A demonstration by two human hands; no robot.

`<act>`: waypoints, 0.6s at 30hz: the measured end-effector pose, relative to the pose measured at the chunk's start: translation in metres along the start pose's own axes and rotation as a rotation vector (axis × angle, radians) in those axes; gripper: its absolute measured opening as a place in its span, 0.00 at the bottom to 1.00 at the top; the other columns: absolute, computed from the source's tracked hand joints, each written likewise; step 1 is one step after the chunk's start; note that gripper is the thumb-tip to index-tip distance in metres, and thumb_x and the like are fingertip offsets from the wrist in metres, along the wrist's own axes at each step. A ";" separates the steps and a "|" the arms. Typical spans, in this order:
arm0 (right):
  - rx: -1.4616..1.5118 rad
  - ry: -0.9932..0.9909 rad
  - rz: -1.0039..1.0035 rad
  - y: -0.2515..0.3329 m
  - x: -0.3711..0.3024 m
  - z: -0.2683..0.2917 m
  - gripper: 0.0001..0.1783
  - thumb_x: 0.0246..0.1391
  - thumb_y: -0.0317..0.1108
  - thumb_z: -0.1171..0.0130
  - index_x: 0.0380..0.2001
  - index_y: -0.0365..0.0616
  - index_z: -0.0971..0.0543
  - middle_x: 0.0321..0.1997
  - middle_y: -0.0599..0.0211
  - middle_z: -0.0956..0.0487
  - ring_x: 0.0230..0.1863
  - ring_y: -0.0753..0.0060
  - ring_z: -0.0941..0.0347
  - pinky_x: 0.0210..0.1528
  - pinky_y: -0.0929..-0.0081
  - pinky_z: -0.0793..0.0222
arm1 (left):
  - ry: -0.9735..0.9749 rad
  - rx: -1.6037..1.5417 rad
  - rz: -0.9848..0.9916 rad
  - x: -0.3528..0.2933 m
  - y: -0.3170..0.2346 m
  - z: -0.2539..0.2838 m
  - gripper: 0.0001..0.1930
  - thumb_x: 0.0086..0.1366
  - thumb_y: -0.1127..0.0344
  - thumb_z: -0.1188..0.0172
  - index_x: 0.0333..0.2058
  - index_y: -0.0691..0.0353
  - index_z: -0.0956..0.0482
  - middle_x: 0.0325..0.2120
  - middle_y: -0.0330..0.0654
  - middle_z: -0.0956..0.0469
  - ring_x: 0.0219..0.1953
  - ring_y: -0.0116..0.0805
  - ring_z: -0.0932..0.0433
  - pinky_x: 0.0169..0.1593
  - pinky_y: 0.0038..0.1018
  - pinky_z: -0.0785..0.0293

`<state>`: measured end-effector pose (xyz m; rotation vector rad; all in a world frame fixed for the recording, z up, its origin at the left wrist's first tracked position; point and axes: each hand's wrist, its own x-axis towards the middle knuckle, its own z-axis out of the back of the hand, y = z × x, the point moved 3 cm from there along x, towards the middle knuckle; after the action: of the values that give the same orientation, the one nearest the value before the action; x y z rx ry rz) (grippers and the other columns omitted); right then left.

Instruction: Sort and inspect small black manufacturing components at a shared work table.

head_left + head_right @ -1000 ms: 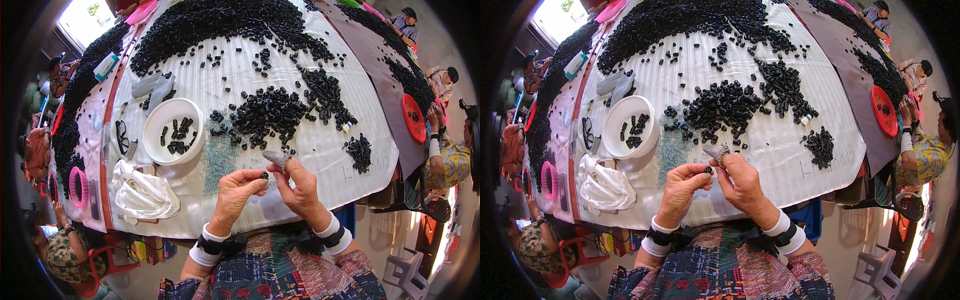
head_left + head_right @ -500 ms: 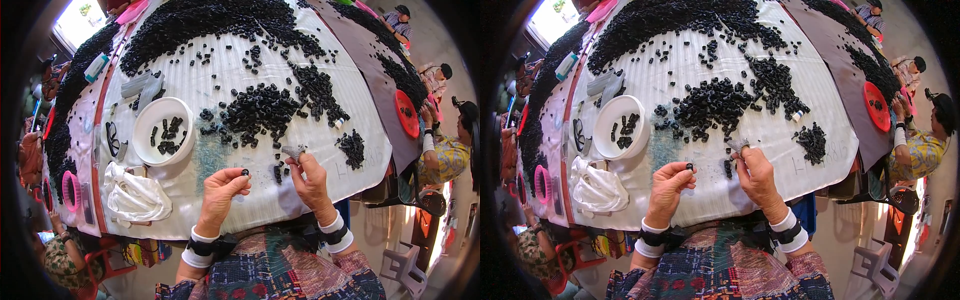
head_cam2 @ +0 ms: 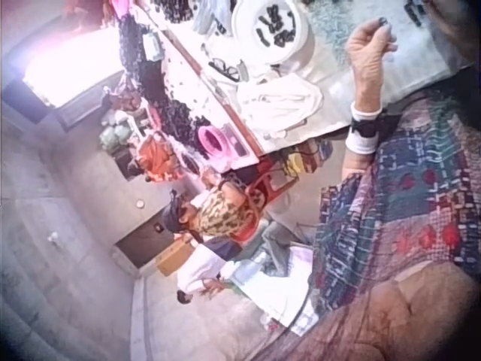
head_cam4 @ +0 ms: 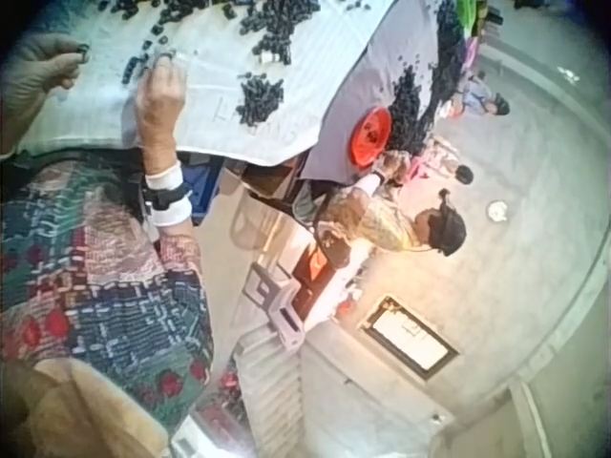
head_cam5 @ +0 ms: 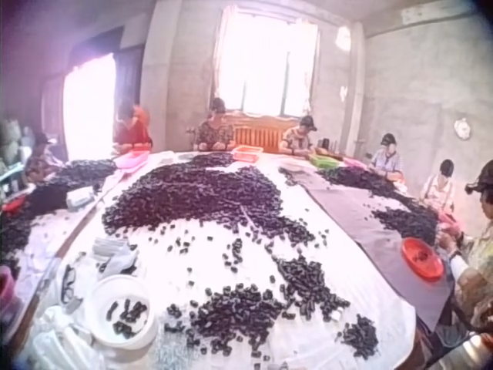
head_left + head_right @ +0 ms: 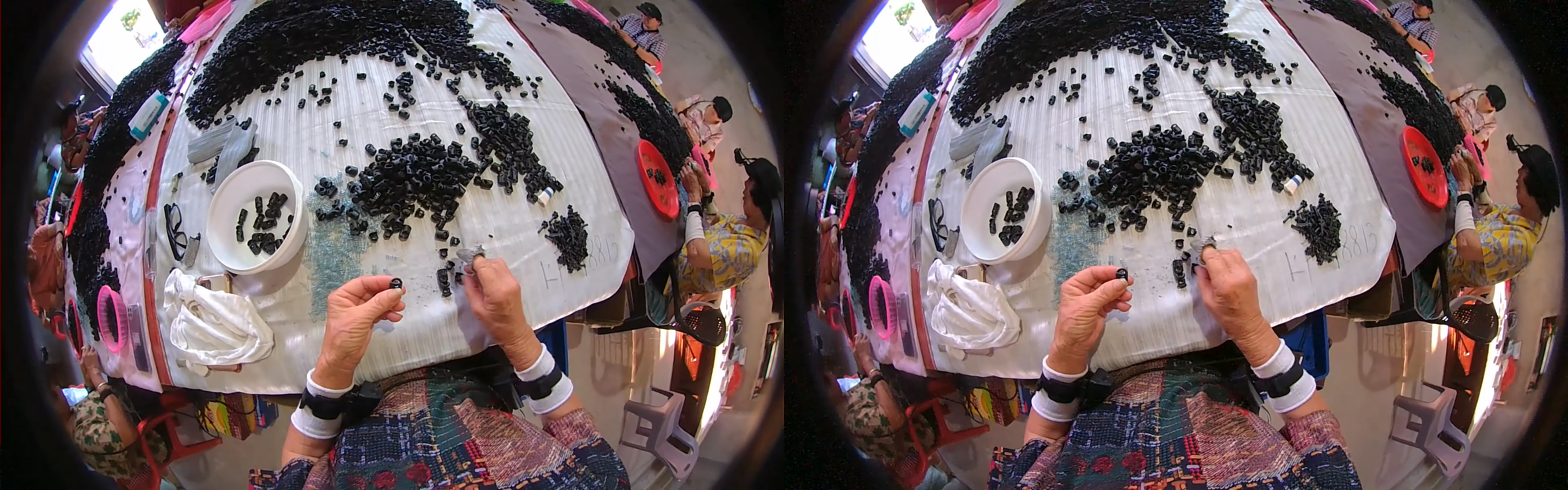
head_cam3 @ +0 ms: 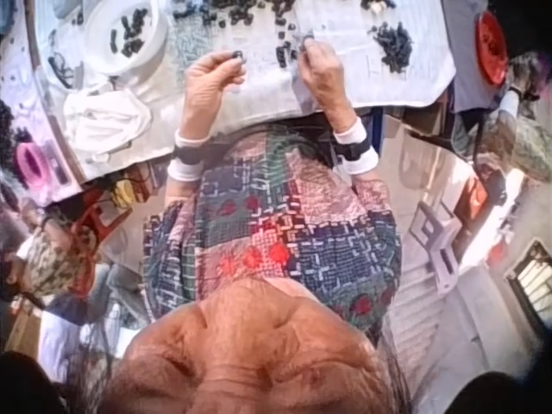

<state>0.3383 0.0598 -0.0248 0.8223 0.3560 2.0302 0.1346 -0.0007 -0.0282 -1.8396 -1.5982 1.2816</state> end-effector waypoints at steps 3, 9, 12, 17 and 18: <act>-0.062 0.017 0.007 0.001 -0.001 -0.009 0.15 0.39 0.22 0.41 0.35 0.38 0.28 0.29 0.57 0.27 0.34 0.54 0.31 0.37 0.64 0.33 | 0.007 0.019 0.007 0.000 0.000 -0.003 0.08 0.57 0.74 0.39 0.36 0.68 0.23 0.29 0.43 0.20 0.28 0.26 0.21 0.30 0.18 0.24; -0.120 0.003 0.003 0.005 0.000 -0.013 0.14 0.38 0.22 0.42 0.33 0.40 0.28 0.29 0.59 0.28 0.33 0.55 0.33 0.37 0.65 0.34 | 0.011 0.045 0.012 -0.001 0.002 -0.005 0.08 0.57 0.74 0.39 0.36 0.68 0.23 0.28 0.42 0.21 0.28 0.26 0.21 0.30 0.18 0.24; -0.163 -0.012 0.029 0.006 -0.005 -0.016 0.13 0.38 0.21 0.43 0.33 0.40 0.28 0.28 0.59 0.29 0.32 0.56 0.33 0.36 0.65 0.34 | 0.001 0.043 0.018 -0.001 0.003 -0.007 0.09 0.57 0.73 0.38 0.36 0.69 0.23 0.28 0.42 0.21 0.27 0.27 0.21 0.30 0.18 0.24; -0.137 -0.082 0.083 0.009 -0.004 -0.010 0.12 0.38 0.19 0.44 0.31 0.39 0.28 0.27 0.58 0.29 0.31 0.54 0.32 0.33 0.66 0.33 | 0.026 0.067 0.037 -0.003 0.003 -0.013 0.09 0.57 0.73 0.38 0.37 0.69 0.23 0.29 0.44 0.20 0.29 0.29 0.20 0.31 0.20 0.23; 0.027 -0.080 -0.018 0.007 -0.005 -0.008 0.14 0.39 0.18 0.43 0.34 0.39 0.27 0.28 0.60 0.27 0.30 0.58 0.30 0.32 0.69 0.32 | 0.024 0.067 0.036 -0.004 0.003 -0.013 0.09 0.57 0.73 0.38 0.37 0.69 0.23 0.29 0.44 0.20 0.29 0.29 0.20 0.31 0.20 0.23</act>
<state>0.3303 0.0525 -0.0295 0.9109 0.3447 1.9731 0.1476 -0.0014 -0.0226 -1.8441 -1.4975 1.3073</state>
